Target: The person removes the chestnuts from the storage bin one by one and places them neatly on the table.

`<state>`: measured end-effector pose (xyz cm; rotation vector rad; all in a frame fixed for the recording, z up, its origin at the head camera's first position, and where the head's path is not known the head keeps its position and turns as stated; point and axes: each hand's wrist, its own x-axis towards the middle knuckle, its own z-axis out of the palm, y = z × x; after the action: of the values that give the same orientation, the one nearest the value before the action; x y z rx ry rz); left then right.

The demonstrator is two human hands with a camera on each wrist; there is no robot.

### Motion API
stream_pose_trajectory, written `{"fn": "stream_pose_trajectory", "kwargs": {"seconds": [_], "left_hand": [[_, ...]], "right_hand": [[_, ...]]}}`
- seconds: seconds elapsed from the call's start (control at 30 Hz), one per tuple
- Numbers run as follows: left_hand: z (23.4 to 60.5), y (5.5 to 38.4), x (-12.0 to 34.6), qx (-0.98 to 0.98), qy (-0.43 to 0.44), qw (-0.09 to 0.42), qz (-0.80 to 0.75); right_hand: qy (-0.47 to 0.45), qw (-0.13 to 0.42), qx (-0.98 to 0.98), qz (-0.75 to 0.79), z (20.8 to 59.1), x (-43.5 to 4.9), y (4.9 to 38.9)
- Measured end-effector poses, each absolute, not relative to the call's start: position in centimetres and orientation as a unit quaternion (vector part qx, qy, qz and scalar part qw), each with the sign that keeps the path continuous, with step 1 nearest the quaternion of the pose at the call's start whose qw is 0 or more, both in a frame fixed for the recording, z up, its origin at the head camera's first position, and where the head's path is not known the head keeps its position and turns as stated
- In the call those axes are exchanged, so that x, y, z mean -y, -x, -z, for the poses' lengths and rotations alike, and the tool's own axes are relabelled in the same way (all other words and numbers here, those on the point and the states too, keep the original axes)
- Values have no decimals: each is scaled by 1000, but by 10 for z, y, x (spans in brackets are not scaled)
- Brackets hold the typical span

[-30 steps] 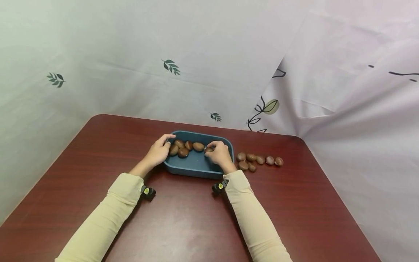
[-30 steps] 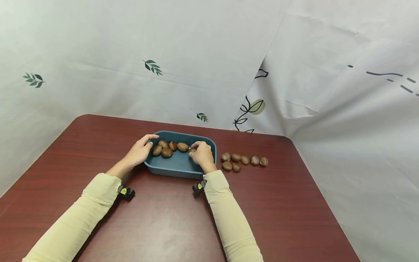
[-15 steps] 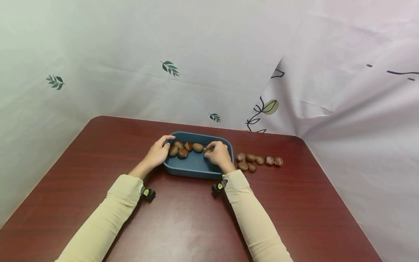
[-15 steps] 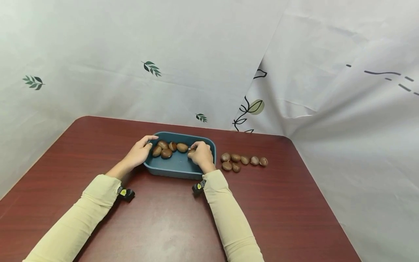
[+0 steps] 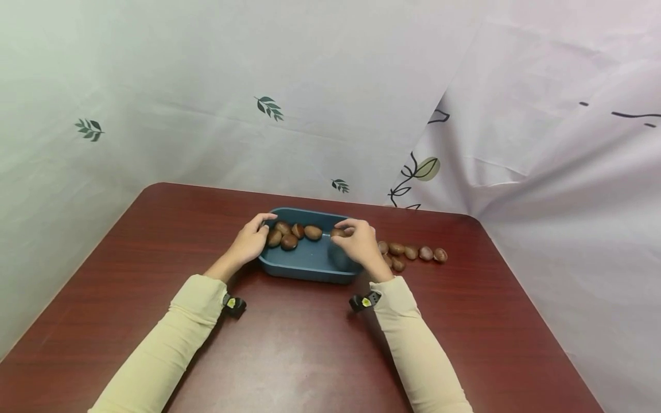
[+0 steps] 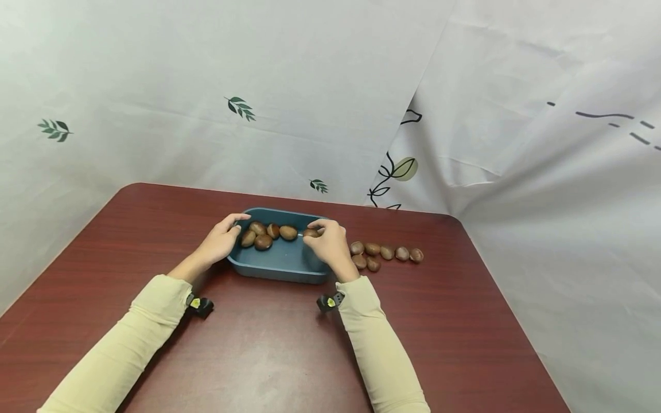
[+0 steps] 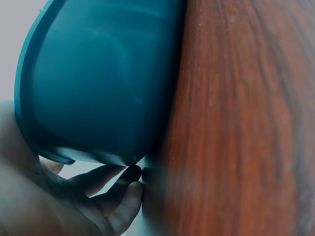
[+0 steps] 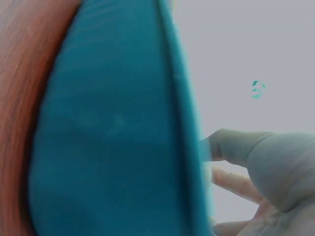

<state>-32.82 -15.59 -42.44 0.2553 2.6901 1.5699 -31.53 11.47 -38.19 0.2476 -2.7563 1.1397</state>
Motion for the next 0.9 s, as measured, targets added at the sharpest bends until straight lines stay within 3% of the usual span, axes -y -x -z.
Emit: {"fn": "stream_pose_trajectory", "kwargs": {"seconds": [0.37,0.9], "left_hand": [[425,330,157,-862,-80,10,-501],[425,330,157,-862,-83,11,-500]], "right_hand": [[-73,102,915,-384,365,-168,293],[22,104,928,-356,380,-253,273]]}}
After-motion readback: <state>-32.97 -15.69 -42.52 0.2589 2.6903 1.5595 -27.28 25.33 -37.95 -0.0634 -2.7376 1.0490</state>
